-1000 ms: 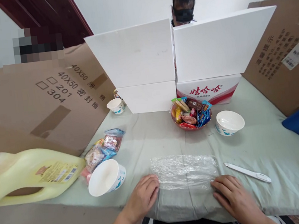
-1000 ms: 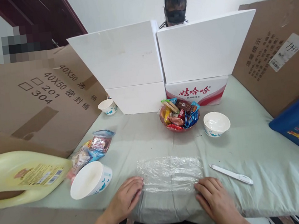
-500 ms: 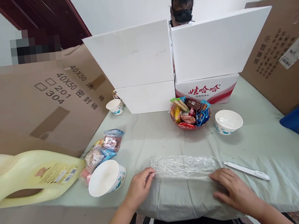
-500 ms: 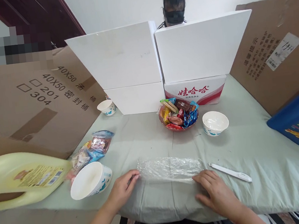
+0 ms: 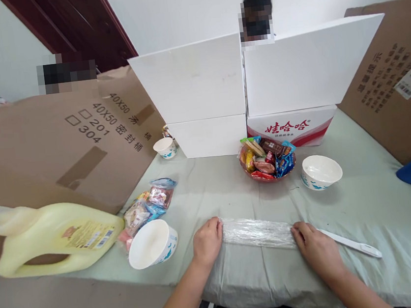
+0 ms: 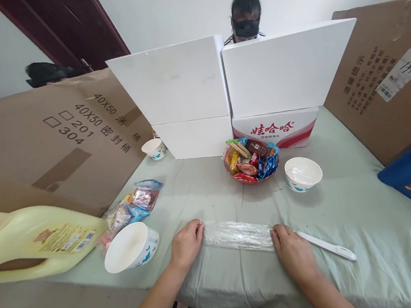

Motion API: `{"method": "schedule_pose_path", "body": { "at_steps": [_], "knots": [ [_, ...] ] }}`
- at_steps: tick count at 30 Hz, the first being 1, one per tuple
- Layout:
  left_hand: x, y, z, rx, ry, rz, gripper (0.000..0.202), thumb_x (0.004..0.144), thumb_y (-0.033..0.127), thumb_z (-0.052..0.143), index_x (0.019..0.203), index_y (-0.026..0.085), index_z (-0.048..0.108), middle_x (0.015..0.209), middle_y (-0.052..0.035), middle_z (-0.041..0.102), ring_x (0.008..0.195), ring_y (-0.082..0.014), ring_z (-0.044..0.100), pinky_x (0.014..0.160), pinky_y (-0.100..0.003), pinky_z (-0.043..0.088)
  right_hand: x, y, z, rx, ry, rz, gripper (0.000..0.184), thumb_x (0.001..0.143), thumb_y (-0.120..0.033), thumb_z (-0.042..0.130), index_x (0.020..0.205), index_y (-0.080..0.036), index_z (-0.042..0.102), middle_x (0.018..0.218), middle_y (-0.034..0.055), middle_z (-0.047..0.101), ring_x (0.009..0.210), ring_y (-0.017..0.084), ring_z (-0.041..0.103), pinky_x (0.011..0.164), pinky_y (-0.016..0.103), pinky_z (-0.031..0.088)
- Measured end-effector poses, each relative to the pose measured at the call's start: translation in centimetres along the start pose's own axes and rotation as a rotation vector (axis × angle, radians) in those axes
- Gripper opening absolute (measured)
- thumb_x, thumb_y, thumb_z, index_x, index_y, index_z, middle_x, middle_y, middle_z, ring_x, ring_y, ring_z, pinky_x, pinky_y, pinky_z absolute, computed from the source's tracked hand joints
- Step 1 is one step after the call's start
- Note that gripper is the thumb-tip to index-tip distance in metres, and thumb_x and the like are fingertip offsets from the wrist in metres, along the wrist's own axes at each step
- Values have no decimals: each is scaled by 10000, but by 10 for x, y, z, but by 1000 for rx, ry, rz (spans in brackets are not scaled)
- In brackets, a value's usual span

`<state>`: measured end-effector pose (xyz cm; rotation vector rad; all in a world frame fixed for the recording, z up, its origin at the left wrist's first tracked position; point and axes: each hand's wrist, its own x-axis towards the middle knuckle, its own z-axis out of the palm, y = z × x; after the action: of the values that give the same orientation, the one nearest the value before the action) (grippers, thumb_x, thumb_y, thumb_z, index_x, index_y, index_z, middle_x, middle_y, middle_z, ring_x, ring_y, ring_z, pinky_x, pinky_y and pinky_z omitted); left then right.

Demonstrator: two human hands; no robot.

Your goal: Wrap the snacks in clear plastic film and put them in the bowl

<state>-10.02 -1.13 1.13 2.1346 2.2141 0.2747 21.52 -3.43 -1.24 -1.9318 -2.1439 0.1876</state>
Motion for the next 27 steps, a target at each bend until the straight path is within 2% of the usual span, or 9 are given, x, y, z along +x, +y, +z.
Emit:
{"method": "schedule_pose_path", "body": {
  "at_steps": [2,5,8,11,13,16,21,24,27],
  "knots": [
    [0,-2,1,18,56,6,178,923,224,492,1025,192,633,920,-62,699,834,-213,658,759,-298,492,0,2,2,-42,58,-26,331,985,-382,324,1001,-210,606,918,60,690,728,212,653,634,313,431],
    [-1,1,-4,24,261,47,231,895,196,496,1088,153,614,956,-105,659,920,-255,620,815,-363,493,1,-1,-4,-58,276,-117,350,962,-429,393,1064,-179,616,997,113,670,885,263,626,777,379,444],
    [-8,20,-8,-38,368,218,274,929,199,432,1128,140,611,1099,-137,631,1077,-277,568,919,-420,458,3,-19,-11,-45,413,-326,354,937,-424,468,1151,-180,608,1164,130,631,1138,302,533,971,467,363],
    [-20,47,-1,-89,156,507,429,968,329,417,1365,175,466,1396,-114,493,1324,-278,396,1070,-448,344,4,-44,-9,-57,245,-617,575,906,-503,488,1388,-193,451,1412,109,490,1347,307,347,1096,503,220],
    [-29,55,9,-62,-6,575,626,936,490,463,1473,201,318,1518,-108,345,1409,-317,256,1109,-508,269,5,-51,-1,-74,113,-707,772,876,-619,453,1487,-177,292,1500,109,379,1396,316,261,1114,511,177],
    [-36,45,22,5,-92,463,766,869,602,522,1496,238,277,1567,-125,227,1431,-392,149,1099,-604,199,1,-41,7,-83,34,-665,880,849,-695,419,1519,-173,187,1528,117,321,1406,326,241,1106,523,178],
    [-37,17,20,63,-20,292,620,916,474,494,1471,238,347,1562,-128,241,1422,-404,154,1079,-626,198,-27,-1,-2,-113,89,-564,899,837,-660,470,1523,-164,167,1532,129,308,1403,329,254,1099,530,188],
    [-45,30,14,37,41,212,475,930,314,460,1392,203,473,1458,-150,414,1334,-387,333,1032,-596,299,-52,13,-6,-126,135,-590,793,837,-582,533,1480,-173,315,1474,127,415,1330,317,378,1058,479,278],
    [-60,63,12,-89,11,289,400,923,276,462,1298,170,554,1281,-153,558,1168,-331,495,980,-525,395,-72,17,-8,-69,209,-653,415,884,-346,540,1284,-234,558,1223,78,635,1071,224,578,903,353,408]
  ]
}}
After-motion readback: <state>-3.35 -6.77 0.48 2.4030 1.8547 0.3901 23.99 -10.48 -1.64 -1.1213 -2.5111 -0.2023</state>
